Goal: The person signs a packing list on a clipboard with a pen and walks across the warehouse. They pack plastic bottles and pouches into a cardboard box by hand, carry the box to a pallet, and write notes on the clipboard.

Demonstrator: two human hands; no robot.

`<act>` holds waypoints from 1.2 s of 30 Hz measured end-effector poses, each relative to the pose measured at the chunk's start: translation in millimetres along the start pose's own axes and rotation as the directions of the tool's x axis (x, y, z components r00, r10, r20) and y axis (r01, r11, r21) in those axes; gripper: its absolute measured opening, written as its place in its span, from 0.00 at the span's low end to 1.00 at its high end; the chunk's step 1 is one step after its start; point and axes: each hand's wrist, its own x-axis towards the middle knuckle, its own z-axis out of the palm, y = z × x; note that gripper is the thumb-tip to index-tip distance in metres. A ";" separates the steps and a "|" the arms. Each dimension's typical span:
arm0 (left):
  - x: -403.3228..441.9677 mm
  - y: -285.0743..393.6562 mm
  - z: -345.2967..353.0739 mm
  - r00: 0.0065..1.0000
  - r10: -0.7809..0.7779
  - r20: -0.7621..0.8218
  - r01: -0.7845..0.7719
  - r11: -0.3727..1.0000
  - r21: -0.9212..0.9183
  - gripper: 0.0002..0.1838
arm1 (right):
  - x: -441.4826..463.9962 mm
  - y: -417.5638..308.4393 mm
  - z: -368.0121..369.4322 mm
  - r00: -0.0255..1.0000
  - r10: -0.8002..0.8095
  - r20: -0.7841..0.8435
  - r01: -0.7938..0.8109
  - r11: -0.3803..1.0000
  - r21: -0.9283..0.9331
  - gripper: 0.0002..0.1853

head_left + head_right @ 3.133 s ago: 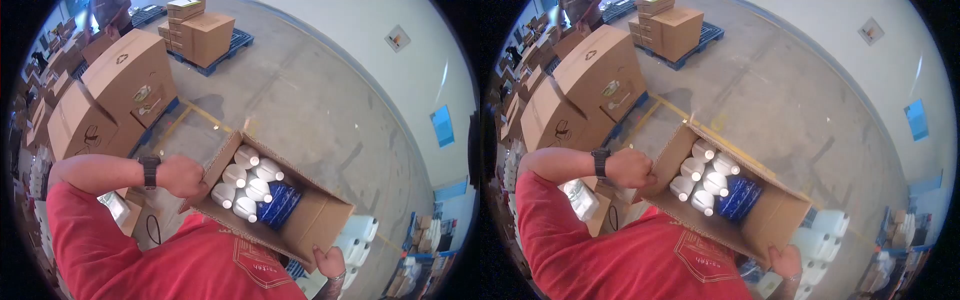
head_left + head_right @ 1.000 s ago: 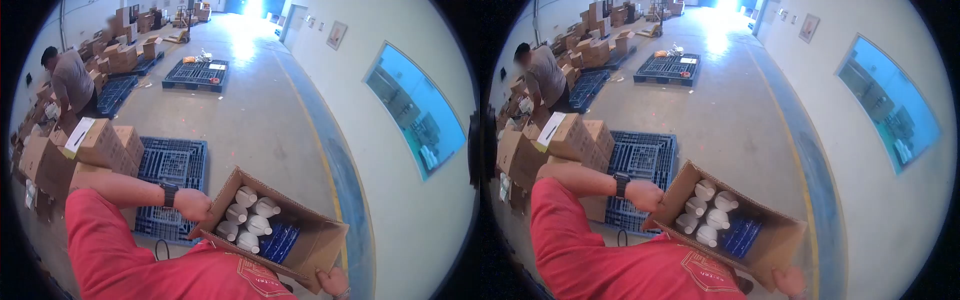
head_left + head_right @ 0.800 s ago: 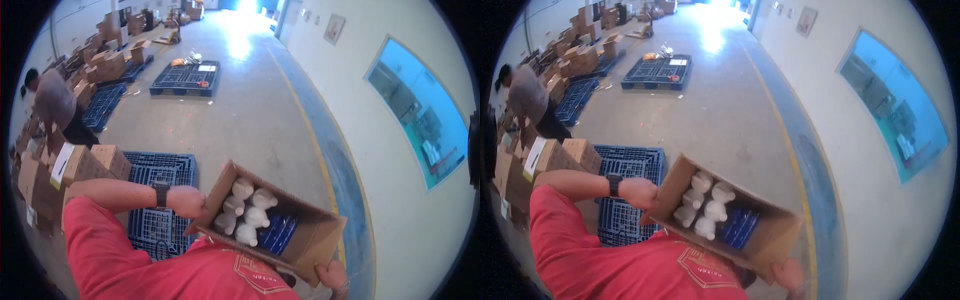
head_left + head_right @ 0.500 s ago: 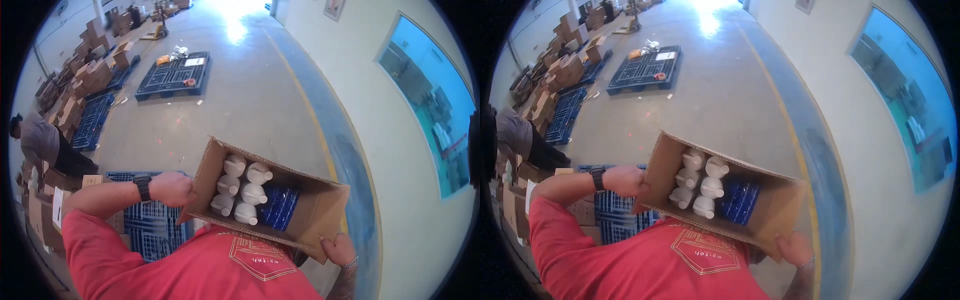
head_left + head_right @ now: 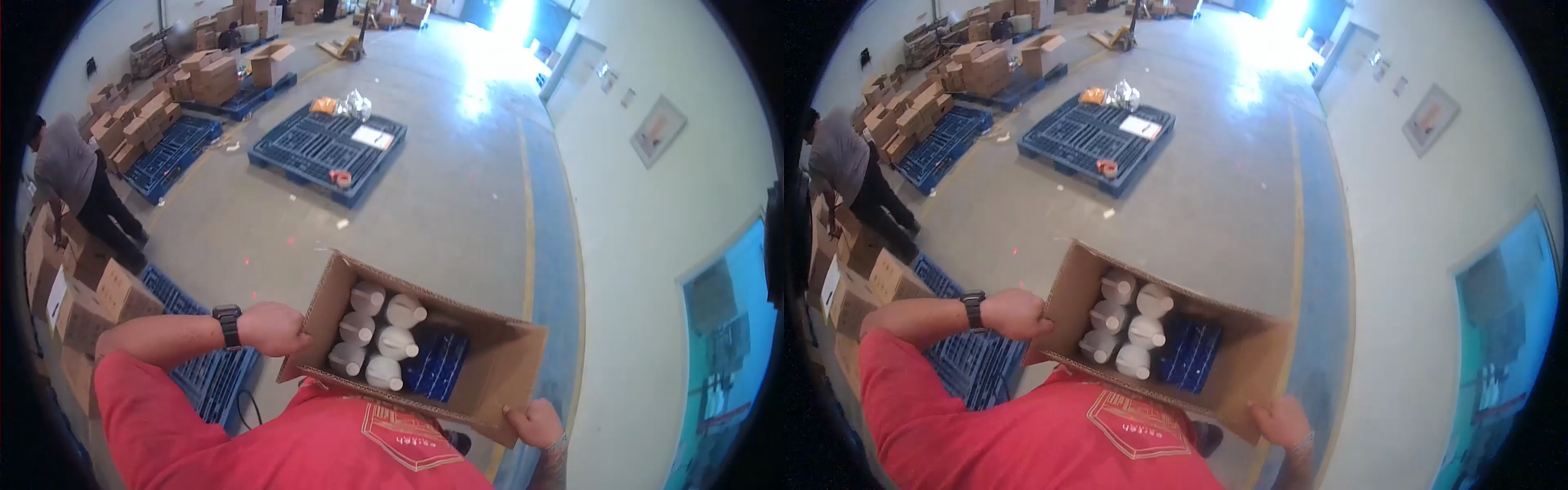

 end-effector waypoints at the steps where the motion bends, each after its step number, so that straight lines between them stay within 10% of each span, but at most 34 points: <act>1: 25.1 -5.7 -15.9 0.999 0.039 -0.030 -0.038 0.999 0.019 0.24 | 24.4 11.1 1.6 1.000 0.010 -0.015 -0.010 0.999 -0.040 0.21; 9: 183.5 0.9 -183.1 0.986 0.131 -0.104 -0.126 0.990 0.059 0.23 | 193.5 23.6 -110.0 0.997 0.034 -0.066 -0.026 0.991 0.128 0.17; 26: 558.4 -17.6 -419.3 0.989 -0.081 -0.128 0.059 0.984 -0.169 0.27 | 691.4 99.7 -386.8 0.993 -0.055 0.106 0.073 0.982 -0.174 0.20; 29: 639.4 -48.5 -466.5 0.978 -0.008 -0.208 -0.020 0.991 -0.130 0.27 | 771.3 120.9 -388.5 0.975 -0.208 -0.071 0.193 0.964 -0.181 0.20; 36: 772.4 -77.8 -626.3 0.993 0.027 -0.119 -0.030 0.999 -0.023 0.24 | 900.2 109.0 -450.5 0.998 0.014 0.059 -0.011 0.998 -0.060 0.18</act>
